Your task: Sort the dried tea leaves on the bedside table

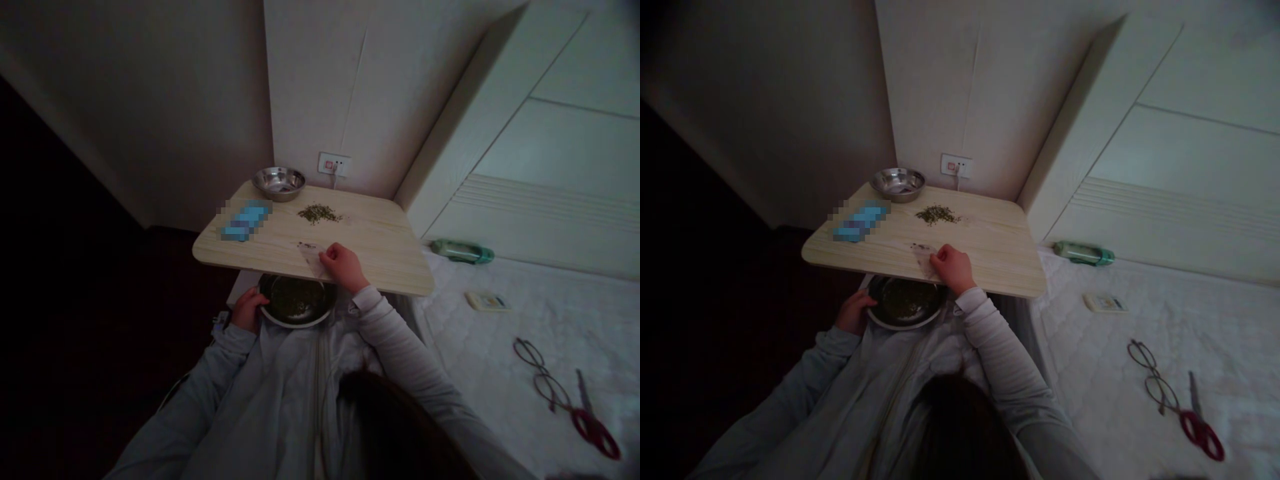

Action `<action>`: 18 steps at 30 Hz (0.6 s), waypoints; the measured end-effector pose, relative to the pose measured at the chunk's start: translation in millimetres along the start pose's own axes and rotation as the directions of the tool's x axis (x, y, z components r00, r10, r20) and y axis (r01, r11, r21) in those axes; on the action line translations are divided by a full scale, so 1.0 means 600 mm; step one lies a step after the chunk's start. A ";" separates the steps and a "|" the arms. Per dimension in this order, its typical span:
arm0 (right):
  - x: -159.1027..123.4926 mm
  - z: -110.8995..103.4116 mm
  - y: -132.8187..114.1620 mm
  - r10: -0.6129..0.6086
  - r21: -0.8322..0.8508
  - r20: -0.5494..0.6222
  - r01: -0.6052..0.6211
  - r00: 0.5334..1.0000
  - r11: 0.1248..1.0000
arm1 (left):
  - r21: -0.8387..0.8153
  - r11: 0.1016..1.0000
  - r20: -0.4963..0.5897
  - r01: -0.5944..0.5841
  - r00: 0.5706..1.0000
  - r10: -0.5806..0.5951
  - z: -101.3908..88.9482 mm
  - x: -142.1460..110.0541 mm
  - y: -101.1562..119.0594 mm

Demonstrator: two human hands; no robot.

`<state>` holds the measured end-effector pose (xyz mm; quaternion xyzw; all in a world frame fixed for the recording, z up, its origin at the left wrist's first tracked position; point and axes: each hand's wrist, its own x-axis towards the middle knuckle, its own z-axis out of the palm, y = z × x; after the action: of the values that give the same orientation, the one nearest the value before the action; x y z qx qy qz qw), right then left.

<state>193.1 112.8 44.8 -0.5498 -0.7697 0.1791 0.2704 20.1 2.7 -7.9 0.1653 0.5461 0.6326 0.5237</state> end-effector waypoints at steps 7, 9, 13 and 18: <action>-0.013 -0.017 0.014 0.057 -0.026 -0.026 -0.058 0.998 0.998 | -0.016 1.000 -0.010 0.017 1.000 -0.017 0.001 -0.002 0.002; -0.015 -0.022 0.018 0.073 -0.034 -0.027 -0.074 0.997 0.997 | -0.033 0.999 -0.001 0.020 1.000 -0.020 0.001 -0.001 0.001; -0.011 -0.032 0.030 0.085 -0.049 -0.036 -0.087 0.996 0.995 | -0.036 0.999 0.001 0.022 1.000 -0.022 -0.001 0.000 -0.001; 0.003 -0.043 0.048 0.090 -0.075 -0.041 -0.092 0.995 0.993 | -0.027 0.999 -0.001 0.027 1.000 -0.027 -0.001 -0.001 -0.001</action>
<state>230.1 123.7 49.2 -0.5976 -0.7450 0.1512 0.2549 20.1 2.0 -8.2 0.1504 0.5400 0.6330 0.5340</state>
